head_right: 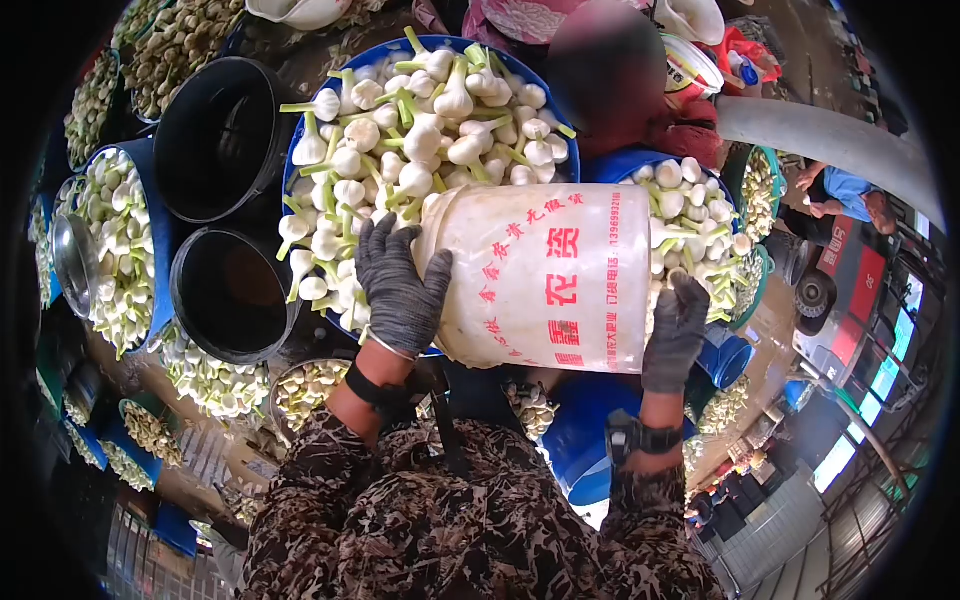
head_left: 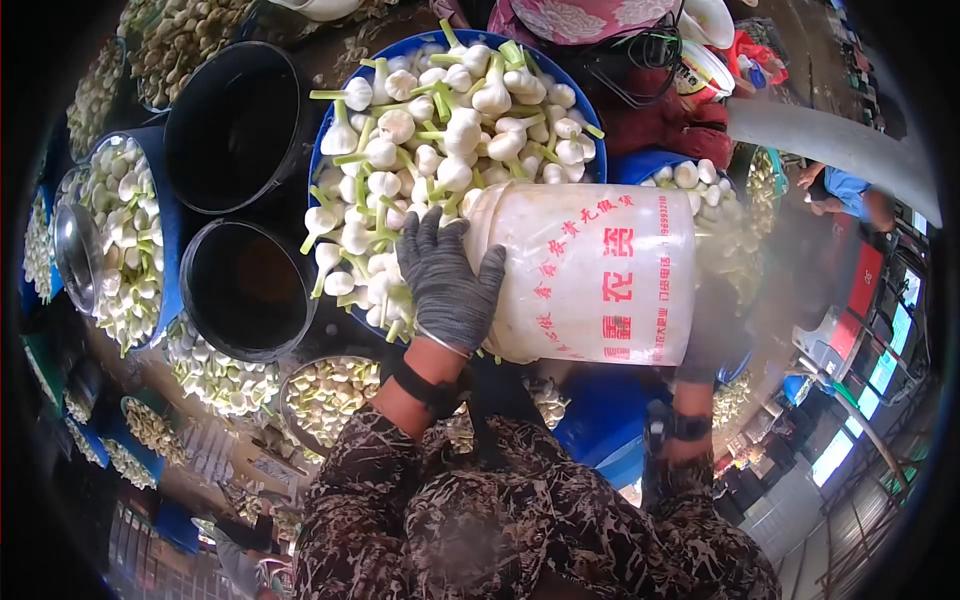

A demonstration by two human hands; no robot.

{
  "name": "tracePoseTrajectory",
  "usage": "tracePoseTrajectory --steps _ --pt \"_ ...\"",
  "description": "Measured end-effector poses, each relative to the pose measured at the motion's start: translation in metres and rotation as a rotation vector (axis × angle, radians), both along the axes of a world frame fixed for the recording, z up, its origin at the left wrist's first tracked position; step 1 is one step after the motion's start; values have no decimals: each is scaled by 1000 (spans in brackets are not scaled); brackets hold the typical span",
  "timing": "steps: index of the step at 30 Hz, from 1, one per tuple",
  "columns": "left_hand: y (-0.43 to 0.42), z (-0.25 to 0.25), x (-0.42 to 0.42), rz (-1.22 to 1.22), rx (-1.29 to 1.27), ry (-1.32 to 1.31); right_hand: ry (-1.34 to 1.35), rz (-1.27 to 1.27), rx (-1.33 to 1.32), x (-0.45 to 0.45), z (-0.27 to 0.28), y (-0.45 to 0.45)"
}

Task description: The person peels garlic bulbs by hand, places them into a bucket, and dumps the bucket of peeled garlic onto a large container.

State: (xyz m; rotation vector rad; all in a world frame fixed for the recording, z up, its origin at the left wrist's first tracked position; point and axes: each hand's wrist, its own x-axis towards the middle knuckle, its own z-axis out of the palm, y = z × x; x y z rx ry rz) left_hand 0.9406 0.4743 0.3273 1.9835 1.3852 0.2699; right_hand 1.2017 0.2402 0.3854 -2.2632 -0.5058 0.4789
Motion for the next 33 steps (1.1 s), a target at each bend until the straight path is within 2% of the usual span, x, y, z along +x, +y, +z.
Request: tracePoseTrajectory --steps 1,2,3,4,6,8,10,12,13,16,17,18,20,22,24,25,26,28,29,30,32,33 --pt "-3 -1 3 32 15 -20 165 -99 58 25 -38 -35" --pt "-5 -5 2 39 20 -19 650 -320 251 25 -43 -20" --pt "-5 -11 -4 26 -37 27 904 -501 215 15 -41 -13" --pt "-5 -19 -9 11 -97 75 1177 -575 283 11 -39 -5" --pt "-9 -31 -12 -14 -171 122 1181 -559 330 -9 -19 13" --pt "-6 -36 -6 164 -275 -204 1127 -513 321 -2 -18 9" --pt "12 -16 6 174 -327 -308 1119 -467 356 10 -7 1" --pt "24 1 19 96 -269 -486 1110 -480 440 -12 60 47" --pt "28 11 28 166 -282 -556 1107 -416 465 -7 67 51" --pt "38 -18 31 179 -229 -421 971 -282 370 35 10 20" --pt "37 -31 28 166 -196 -315 895 -329 337 32 3 31" --pt "39 -40 23 171 -181 -319 940 -276 378 32 -6 37" --pt "31 -52 13 129 -291 -309 877 -207 299 39 -26 38" --pt "28 -57 9 134 -179 -323 895 -188 282 50 -31 31" --pt "51 -26 7 69 -40 -46 916 -165 269 60 -36 24" --pt "69 -11 14 143 58 -122 906 -141 226 62 -37 18" --pt "93 -22 26 133 210 -186 892 -112 189 64 -38 15" --pt "154 -47 71 -16 475 -263 816 -47 235 62 -41 15" --pt "179 -65 98 -137 499 -197 770 -69 243 57 -36 21" --pt "185 -84 122 -266 488 -128 873 -108 267 72 -54 -2" --pt "185 -101 147 -741 232 127 891 -184 271 68 -49 -5" --pt "189 -101 147 -733 232 126 891 -177 267 71 -51 -2"
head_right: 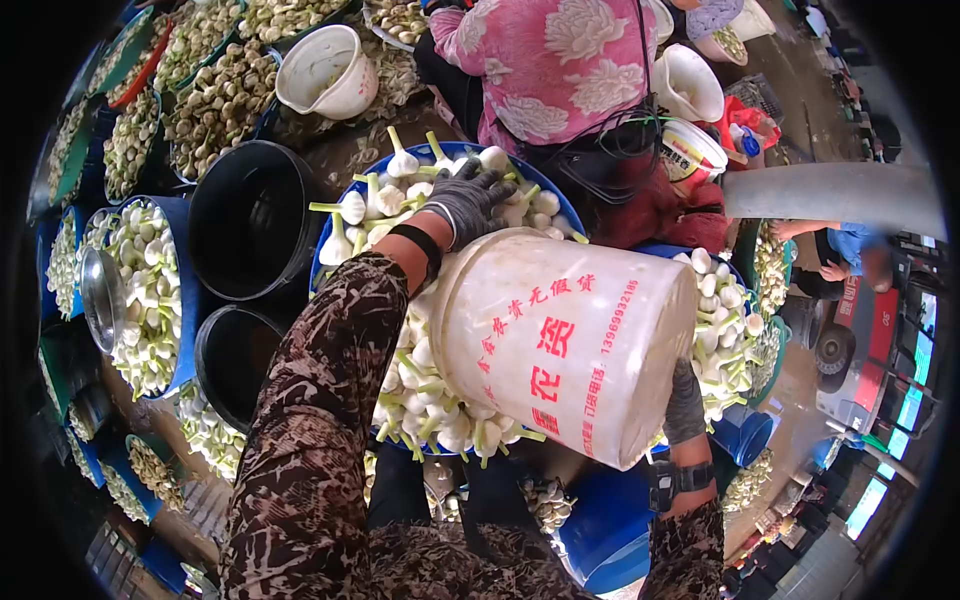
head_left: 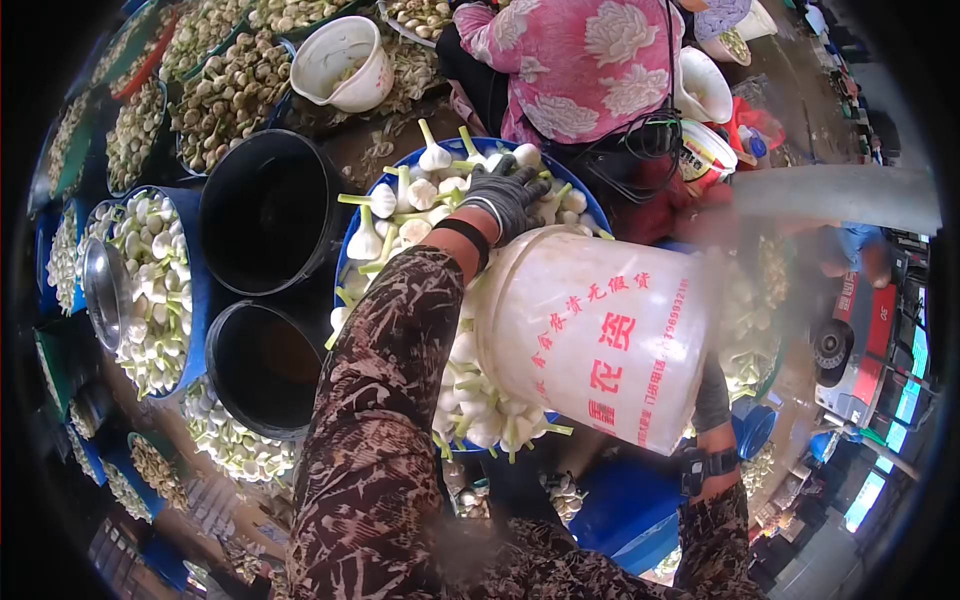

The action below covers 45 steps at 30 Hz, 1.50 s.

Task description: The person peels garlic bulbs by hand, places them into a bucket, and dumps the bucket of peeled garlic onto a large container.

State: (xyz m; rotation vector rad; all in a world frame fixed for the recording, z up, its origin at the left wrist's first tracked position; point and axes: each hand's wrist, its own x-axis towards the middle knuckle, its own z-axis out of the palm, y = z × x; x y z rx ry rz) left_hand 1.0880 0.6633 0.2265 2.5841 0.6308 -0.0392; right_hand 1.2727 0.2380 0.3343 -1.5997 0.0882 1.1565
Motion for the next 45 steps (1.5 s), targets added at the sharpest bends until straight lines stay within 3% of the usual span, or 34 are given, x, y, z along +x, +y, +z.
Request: tracePoseTrajectory --steps 3,5,7,9,11,13,15,16,17,19,21,23,25,26,28,30,31,32,35,37,40,42,44,45 --pt "-6 8 -10 -118 -44 156 7 -26 -19 -2 -3 -17" --pt "-4 -1 -28 -199 -32 65 -55 -16 -52 6 -23 -27" --pt "11 36 -28 -269 -100 98 -32 -33 -80 -5 -10 -17" --pt "36 37 -16 -204 -74 -108 -19 -54 -111 -16 8 -3" --pt "54 39 11 -88 158 -167 -131 55 -120 -21 16 7" --pt "65 1 30 -64 209 -275 -227 102 -107 -24 17 12" --pt "53 -30 30 -82 59 29 -187 14 -93 -21 11 -9" --pt "50 -23 28 -121 48 167 -44 -110 -80 -23 18 -4" --pt "46 -13 20 -112 47 160 -37 -128 -88 -31 23 2" --pt "57 -41 1 -29 -298 105 -120 -46 -75 -36 28 17" --pt "62 -37 5 -51 -325 129 -168 2 -42 -35 28 25" --pt "62 -28 9 -78 -298 221 -65 -147 -85 -27 16 19" --pt "74 -18 9 -79 -460 265 -86 -120 -72 -25 24 18" --pt "76 -34 0 -197 -475 112 -137 -54 -103 -21 25 17" --pt "48 -8 -37 -67 -619 -173 -236 133 -135 -8 20 6" --pt "-7 22 -78 128 -832 -249 -211 47 -96 -20 21 13" --pt "-35 50 -96 180 -788 -188 -197 -38 -58 -26 22 18" --pt "-65 46 -109 261 -843 -169 -134 -119 -19 -34 15 18" --pt "-125 46 -124 469 -712 -408 -315 -82 -55 -48 26 36" --pt "-129 56 -130 534 -860 -488 -361 -58 -77 -64 57 55" --pt "-139 87 -151 728 -1408 -807 -496 94 -129 -81 98 66" --pt "-148 97 -169 798 -1421 -833 -704 299 -224 -89 117 72" --pt "-154 91 -176 831 -1445 -862 -696 293 -207 -88 111 66" --pt "-158 79 -177 840 -1326 -773 -693 280 -187 -85 103 60"
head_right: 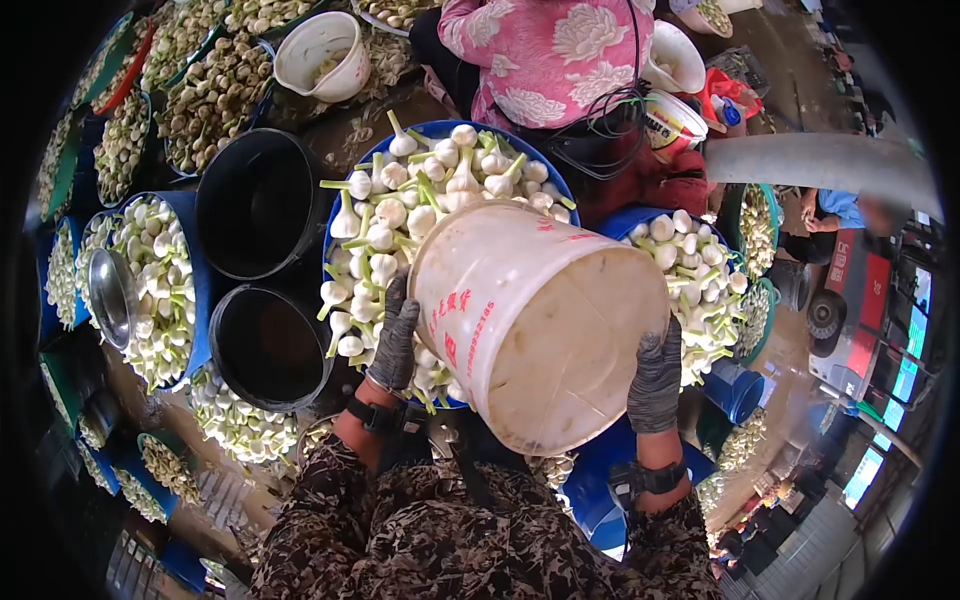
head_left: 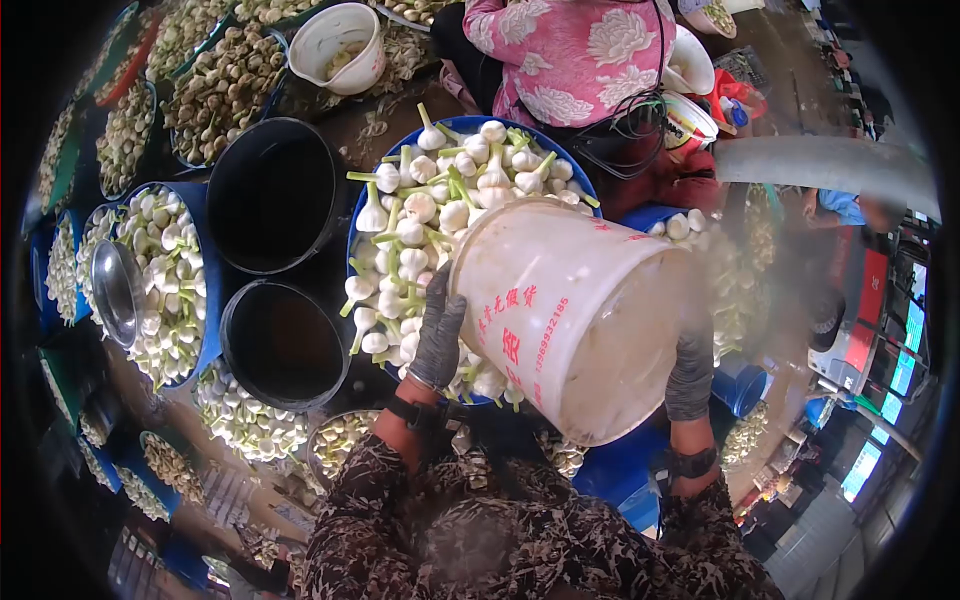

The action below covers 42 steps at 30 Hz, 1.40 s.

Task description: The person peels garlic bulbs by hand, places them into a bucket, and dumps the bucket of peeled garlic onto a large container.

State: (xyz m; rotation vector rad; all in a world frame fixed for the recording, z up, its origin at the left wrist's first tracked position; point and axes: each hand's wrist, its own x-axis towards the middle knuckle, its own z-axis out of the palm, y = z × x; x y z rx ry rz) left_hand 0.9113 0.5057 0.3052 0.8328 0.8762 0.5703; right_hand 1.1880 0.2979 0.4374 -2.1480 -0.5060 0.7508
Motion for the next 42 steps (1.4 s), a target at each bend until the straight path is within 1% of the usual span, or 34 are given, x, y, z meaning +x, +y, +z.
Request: tracePoseTrajectory --steps 1,2,4,5,6,7,8,9,10,12,13,14,16,17,19,22,24,25,26,28,31,32,33,34,35,36,37,38,40,41,42 --pt "2 -4 1 -32 78 115 4 -5 24 5 -10 -7" --pt "10 -10 1 -28 77 111 6 -10 44 12 -21 -15" --pt "45 -14 13 -279 690 583 10 -35 76 23 -42 -40" --pt "59 -8 25 -218 715 525 112 -146 78 35 -58 -52" --pt "71 -6 37 -153 736 470 112 -143 70 41 -59 -52" --pt "77 -20 45 -135 640 417 221 -161 123 45 -59 -52" --pt "80 -25 48 -207 568 359 331 -189 170 48 -57 -56" --pt "73 -19 46 -286 591 399 357 -307 95 54 -59 -56" --pt "69 -12 45 -360 624 437 355 -315 91 56 -61 -58" --pt "32 -18 46 -411 872 470 421 -370 81 56 -66 -67" --pt "9 -7 50 -379 796 465 447 -398 86 51 -64 -70" --pt "-14 -14 53 -230 632 324 469 -417 95 44 -61 -79" --pt "-21 2 53 -204 508 179 508 -467 119 29 -52 -103" --pt "-14 4 56 -203 511 174 521 -490 136 24 -47 -113" --pt "7 2 56 -431 852 289 548 -513 169 17 -39 -128" --pt "45 0 85 -419 1132 524 582 -500 270 25 -34 -125" --pt "65 -13 117 -494 1306 615 616 -440 385 38 -29 -110" --pt "75 -27 128 -660 1376 716 641 -390 462 45 -27 -101" --pt "83 -39 136 -863 1345 860 648 -333 511 49 -21 -89" --pt "103 -38 141 -1038 1228 888 600 -216 465 47 0 -68" --pt "118 -49 134 -1132 1202 834 351 66 166 8 58 -27" --pt "124 -48 135 -1155 1201 796 214 197 55 0 63 -20" --pt "140 -27 145 -1303 1114 787 87 147 -10 -13 57 -14" --pt "152 -22 160 -1311 1144 789 -44 78 -82 -27 51 -13" --pt "170 -22 178 -1218 1101 803 -67 18 -114 -31 47 -15" --pt "189 -29 192 -1109 1060 819 -95 -30 -139 -32 39 -14" --pt "194 -57 198 -943 1220 743 -114 -56 -17 -32 29 -16" --pt "181 -69 199 -959 1160 838 -114 -65 -52 -34 31 -13" --pt "174 -87 201 -1047 1338 926 -57 -200 43 -34 13 -34" --pt "174 -98 198 -1074 1290 886 -30 -202 19 -37 13 -40" --pt "182 -100 198 -1078 1265 856 -115 -171 -21 -35 10 -39"
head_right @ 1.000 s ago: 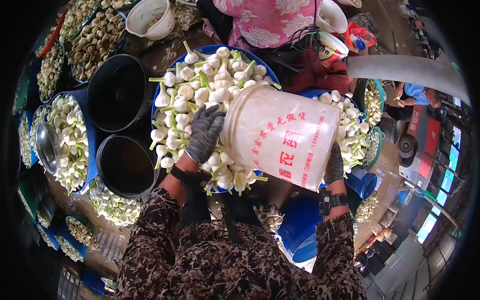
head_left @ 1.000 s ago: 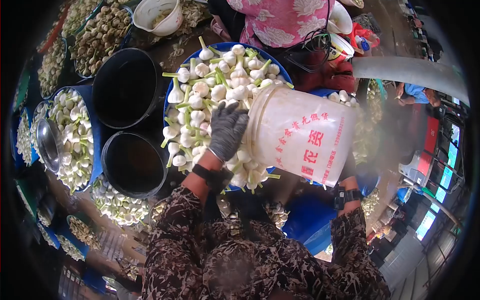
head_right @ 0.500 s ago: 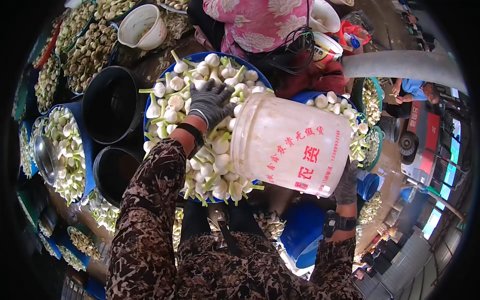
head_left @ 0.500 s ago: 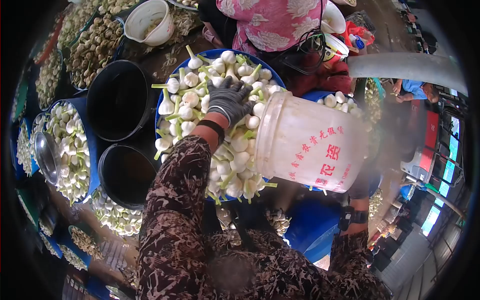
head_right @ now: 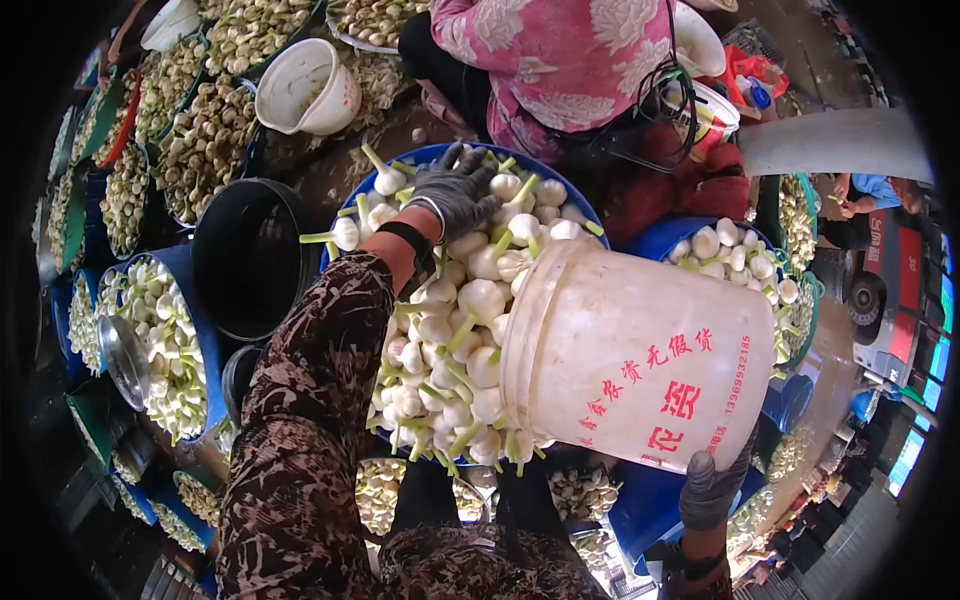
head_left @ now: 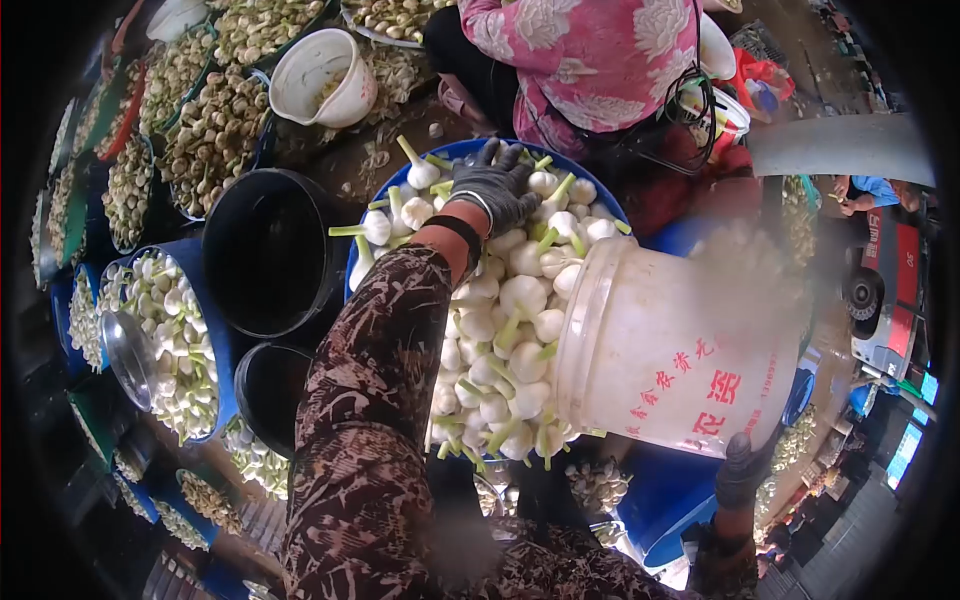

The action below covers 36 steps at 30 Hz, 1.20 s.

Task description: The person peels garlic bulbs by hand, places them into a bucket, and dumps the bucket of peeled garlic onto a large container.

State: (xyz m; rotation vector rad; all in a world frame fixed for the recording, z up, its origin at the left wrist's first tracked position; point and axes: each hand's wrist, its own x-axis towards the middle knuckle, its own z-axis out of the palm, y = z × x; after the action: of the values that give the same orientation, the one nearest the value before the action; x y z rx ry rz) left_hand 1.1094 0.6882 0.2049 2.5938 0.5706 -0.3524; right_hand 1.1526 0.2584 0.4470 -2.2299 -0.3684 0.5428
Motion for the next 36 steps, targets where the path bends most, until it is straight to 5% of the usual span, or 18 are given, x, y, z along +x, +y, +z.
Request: tracePoseTrajectory --steps 4,6,10,12,14,18,22,26,28,30,33,36 --pt "-22 48 -19 313 -148 -226 -192 86 108 20 -25 -36" --pt "-55 88 -48 375 -299 -426 323 -20 576 39 -22 -27" --pt "-155 152 -103 480 -684 -478 555 -388 340 93 -69 -60" --pt "-206 148 -113 488 -524 -490 551 -393 299 88 -67 -64" --pt "-236 149 -106 792 -904 -571 544 -392 278 81 -61 -70" --pt "-260 190 -99 835 -1019 -698 522 -382 247 76 -47 -83" --pt "-264 213 -102 500 -921 -849 496 -374 229 74 -35 -96" --pt "-277 219 -100 414 -899 -733 451 -367 241 77 -31 -108" --pt "-274 220 -95 321 -1379 -475 415 -365 252 80 -31 -113" --pt "-302 218 -89 398 -1268 -566 350 -355 273 88 -32 -116" --pt "-311 221 -84 408 -1436 -280 147 -293 273 96 -23 -114" --pt "-317 219 -77 399 -1223 -459 -85 -186 259 97 -15 -110"
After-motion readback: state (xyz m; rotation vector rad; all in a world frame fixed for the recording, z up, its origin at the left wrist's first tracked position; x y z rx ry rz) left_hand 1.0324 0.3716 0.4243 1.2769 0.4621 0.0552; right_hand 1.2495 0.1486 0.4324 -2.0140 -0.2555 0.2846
